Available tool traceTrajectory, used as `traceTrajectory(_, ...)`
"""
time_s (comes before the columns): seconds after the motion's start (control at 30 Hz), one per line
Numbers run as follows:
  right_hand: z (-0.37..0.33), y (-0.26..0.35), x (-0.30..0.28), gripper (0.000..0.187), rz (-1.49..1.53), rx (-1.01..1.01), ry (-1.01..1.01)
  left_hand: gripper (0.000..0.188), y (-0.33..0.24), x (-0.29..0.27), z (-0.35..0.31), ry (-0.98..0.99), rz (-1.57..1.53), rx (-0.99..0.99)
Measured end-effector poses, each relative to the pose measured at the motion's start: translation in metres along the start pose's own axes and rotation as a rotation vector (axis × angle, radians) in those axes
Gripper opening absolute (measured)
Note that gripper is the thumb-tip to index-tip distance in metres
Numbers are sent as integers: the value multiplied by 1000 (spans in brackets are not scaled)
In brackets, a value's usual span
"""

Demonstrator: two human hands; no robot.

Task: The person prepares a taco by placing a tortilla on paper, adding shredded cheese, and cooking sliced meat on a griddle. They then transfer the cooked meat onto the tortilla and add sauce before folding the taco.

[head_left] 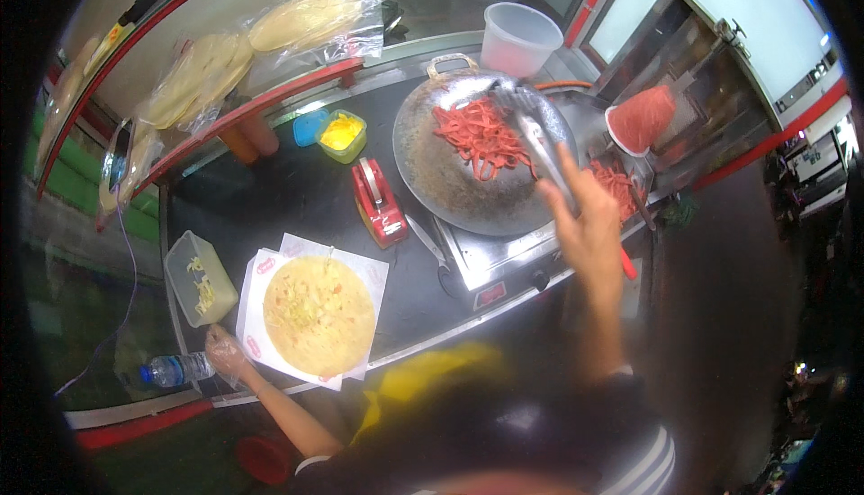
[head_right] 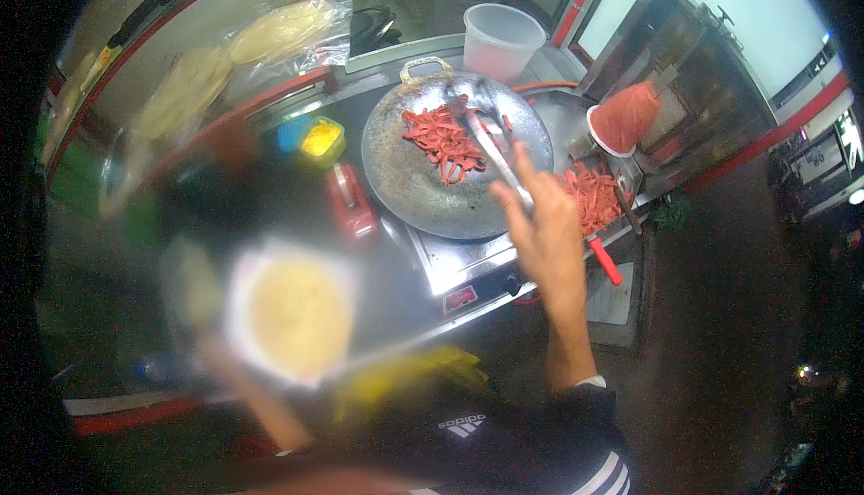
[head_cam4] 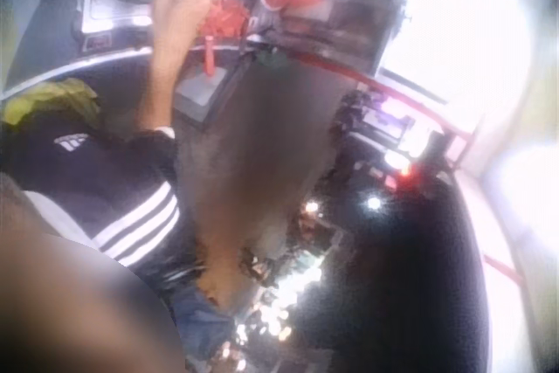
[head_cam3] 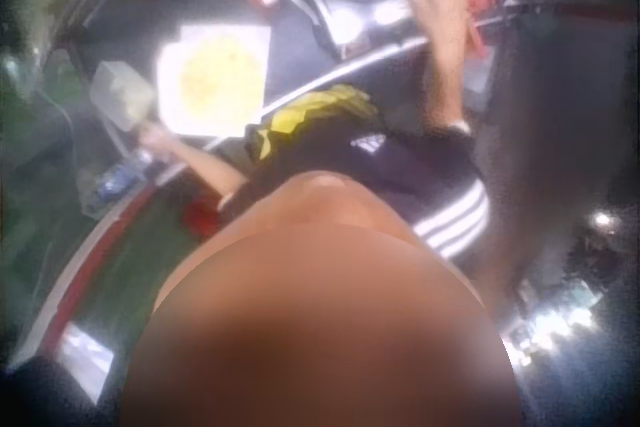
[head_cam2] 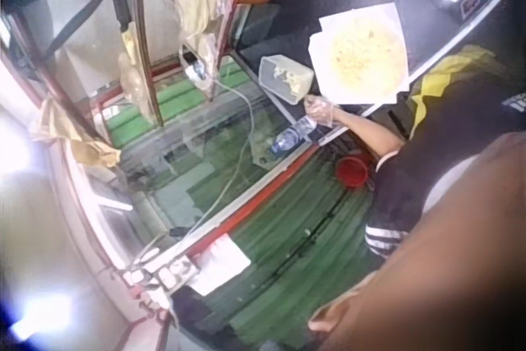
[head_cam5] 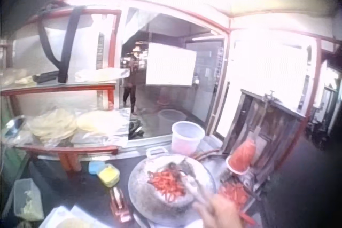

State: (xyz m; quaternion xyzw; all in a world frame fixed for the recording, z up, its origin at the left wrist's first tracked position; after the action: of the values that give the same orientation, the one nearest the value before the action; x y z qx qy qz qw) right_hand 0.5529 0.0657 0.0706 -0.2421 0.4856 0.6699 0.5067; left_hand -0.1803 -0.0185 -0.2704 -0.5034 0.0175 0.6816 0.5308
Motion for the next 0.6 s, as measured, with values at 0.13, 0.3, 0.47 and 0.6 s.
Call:
traceTrajectory(0.13,37,-15,21,46,-204,-29,72,49,-19,-11,-3,6,-86,-46)
traceTrajectory(0.3,46,-7,28,39,-123,38,141,45,-27,-16,-4,52,-58,-104)
traceTrajectory(0.47,49,17,36,39,-150,-165,258,41,-19,-11,-3,38,-90,-38)
traceTrajectory(0.6,56,7,28,47,-185,44,182,40,-18,-9,-7,-51,-26,78)
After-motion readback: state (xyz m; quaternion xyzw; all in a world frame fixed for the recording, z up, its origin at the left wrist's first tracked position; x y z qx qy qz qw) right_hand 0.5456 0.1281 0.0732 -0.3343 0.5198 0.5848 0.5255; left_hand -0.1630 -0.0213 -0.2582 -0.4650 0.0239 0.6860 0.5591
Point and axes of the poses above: each hand's wrist, its own z-axis towards the middle knuckle, its own x-axis out of the palm, y = z × x, the point moved 2 cm from there along z, towards the middle knuckle, and after that the axes turned 11 degrees about -z, right-handed, at the moved point
